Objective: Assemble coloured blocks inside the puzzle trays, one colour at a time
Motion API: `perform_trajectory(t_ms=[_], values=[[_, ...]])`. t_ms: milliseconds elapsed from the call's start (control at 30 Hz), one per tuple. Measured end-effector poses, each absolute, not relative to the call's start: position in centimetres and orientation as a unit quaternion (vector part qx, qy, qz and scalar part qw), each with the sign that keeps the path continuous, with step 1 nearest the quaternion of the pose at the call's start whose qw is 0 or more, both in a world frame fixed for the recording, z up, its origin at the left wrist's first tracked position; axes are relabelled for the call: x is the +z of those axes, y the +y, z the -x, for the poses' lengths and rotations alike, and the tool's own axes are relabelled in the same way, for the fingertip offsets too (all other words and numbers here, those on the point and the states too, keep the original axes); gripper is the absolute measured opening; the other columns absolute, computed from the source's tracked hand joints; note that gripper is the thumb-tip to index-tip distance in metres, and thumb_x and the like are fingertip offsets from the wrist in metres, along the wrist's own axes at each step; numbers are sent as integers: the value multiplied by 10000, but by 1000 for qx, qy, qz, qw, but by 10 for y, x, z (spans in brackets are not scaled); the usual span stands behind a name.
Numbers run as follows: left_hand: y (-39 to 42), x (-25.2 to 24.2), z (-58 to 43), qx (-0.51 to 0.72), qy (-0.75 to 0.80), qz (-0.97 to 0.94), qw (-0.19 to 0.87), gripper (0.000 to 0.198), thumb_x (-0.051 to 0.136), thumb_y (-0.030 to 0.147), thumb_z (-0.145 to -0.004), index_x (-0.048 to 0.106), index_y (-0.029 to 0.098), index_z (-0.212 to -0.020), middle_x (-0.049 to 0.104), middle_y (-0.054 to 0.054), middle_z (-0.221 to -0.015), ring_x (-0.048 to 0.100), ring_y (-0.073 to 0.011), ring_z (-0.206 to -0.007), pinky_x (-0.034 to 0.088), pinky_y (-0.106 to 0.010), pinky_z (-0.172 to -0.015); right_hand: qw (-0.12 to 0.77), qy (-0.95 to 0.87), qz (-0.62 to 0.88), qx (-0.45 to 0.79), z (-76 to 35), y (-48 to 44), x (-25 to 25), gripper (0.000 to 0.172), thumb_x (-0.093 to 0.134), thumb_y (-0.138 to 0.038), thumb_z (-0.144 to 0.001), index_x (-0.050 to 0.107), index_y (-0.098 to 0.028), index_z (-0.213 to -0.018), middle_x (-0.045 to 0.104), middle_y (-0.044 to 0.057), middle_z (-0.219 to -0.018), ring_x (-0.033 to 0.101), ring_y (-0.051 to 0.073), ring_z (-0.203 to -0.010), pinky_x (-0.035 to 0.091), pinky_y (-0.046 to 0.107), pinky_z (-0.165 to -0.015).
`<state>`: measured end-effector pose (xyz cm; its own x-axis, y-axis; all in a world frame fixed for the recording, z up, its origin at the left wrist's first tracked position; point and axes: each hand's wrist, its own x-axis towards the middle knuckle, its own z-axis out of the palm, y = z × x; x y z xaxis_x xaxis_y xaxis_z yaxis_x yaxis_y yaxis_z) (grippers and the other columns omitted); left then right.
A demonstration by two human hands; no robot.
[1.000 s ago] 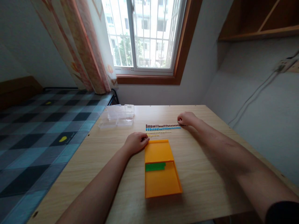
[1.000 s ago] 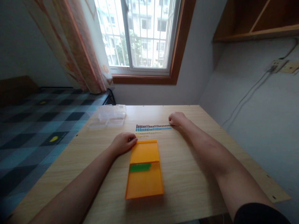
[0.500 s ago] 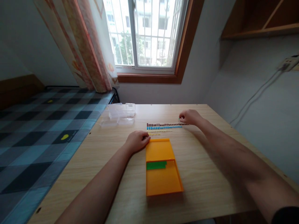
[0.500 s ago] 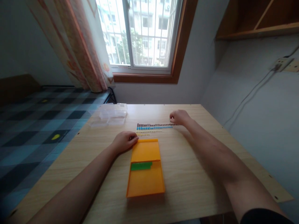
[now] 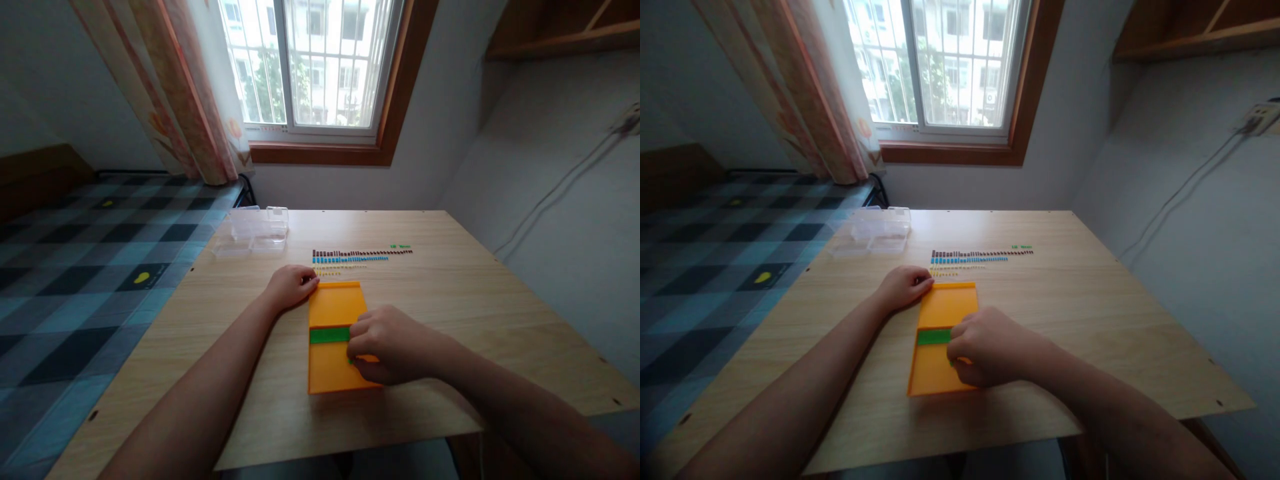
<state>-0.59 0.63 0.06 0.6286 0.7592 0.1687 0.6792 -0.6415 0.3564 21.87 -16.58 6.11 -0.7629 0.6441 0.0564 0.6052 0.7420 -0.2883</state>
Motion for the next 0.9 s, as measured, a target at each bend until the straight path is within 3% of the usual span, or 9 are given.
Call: perform_trajectory(t_ms=[200, 500, 767, 900], values=[[6, 1, 5, 153, 405, -892, 132, 265, 577, 384, -901, 750, 216, -789, 715, -27, -732, 582, -168, -662, 355, -282, -605, -6, -937, 333, 105, -207, -167, 40, 146, 614, -223, -867, 694, -188, -750, 730, 35, -782, 604, 154, -670, 334, 275, -562], [6, 2, 5, 155, 403, -891, 141, 268, 576, 385, -895, 741, 214, -771, 705, -23, -720, 565, -163, -640, 336, -284, -601, 50, -920, 371, 113, -231, -161, 39, 153, 616, -206, -889, 699, -195, -762, 731, 22, -773, 599, 140, -680, 345, 273, -626], [5, 4, 5, 146, 405, -889, 154, 268, 571, 386, -883, 753, 214, -787, 709, -23, -736, 569, -166, -655, 339, -284, -608, 44, -909, 401, 107, -236, -158, 34, 217, 654, -324, -911, 719, -190, -754, 730, 35, -760, 583, 142, -645, 311, 282, -599], [5, 4, 5, 151, 402, -890, 151, 261, 574, 376, -884, 754, 208, -798, 714, -24, -743, 572, -162, -655, 340, -278, -605, 66, -915, 383, 106, -243, -158, 37, 183, 591, -225, -905, 721, -199, -780, 717, 24, -752, 579, 140, -656, 327, 285, -613]])
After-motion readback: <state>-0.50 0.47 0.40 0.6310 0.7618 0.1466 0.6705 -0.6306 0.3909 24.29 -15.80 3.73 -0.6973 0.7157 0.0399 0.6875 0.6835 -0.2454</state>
